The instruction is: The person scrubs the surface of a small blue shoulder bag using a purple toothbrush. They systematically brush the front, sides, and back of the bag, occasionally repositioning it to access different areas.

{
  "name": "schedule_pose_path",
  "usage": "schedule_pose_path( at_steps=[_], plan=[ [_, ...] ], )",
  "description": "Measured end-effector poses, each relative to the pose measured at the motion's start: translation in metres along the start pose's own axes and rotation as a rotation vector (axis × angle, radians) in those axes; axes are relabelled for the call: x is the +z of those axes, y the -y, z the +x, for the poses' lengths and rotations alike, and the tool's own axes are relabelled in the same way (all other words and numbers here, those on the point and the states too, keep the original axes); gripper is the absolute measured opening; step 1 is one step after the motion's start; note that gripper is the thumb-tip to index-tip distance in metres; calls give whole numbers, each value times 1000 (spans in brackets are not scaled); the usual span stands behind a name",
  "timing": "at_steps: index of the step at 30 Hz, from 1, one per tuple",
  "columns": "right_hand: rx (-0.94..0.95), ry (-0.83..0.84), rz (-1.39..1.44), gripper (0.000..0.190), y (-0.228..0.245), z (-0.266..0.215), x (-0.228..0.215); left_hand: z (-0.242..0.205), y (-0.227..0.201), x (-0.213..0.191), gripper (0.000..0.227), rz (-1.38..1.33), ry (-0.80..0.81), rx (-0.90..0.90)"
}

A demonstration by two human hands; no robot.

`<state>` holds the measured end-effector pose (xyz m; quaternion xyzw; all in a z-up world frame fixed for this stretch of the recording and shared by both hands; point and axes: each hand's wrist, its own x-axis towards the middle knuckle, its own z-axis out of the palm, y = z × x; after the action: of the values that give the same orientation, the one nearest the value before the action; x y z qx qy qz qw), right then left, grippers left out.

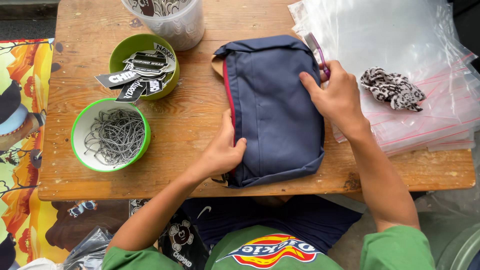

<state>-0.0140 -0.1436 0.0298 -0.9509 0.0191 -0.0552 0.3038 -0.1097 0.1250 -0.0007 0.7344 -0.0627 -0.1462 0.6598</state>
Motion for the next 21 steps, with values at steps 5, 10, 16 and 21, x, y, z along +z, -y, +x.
schedule_pose_path(
  at_steps=[5, 10, 16, 21],
  plan=[
    [15, 63, -284, 46, -21, -3, 6, -5, -49, 0, 86, 699, -4, 63],
    [-66, 45, -443, 46, -14, -13, 7, 44, -41, -16, 71, 1054, -162, 429],
    [-144, -45, -526, 47, -31, -14, 22, 75, 19, -17, 62, 1135, -153, 599],
    [-177, -62, -621, 45, -30, -19, 26, 74, 26, -22, 72, 1110, -174, 584]
  ],
)
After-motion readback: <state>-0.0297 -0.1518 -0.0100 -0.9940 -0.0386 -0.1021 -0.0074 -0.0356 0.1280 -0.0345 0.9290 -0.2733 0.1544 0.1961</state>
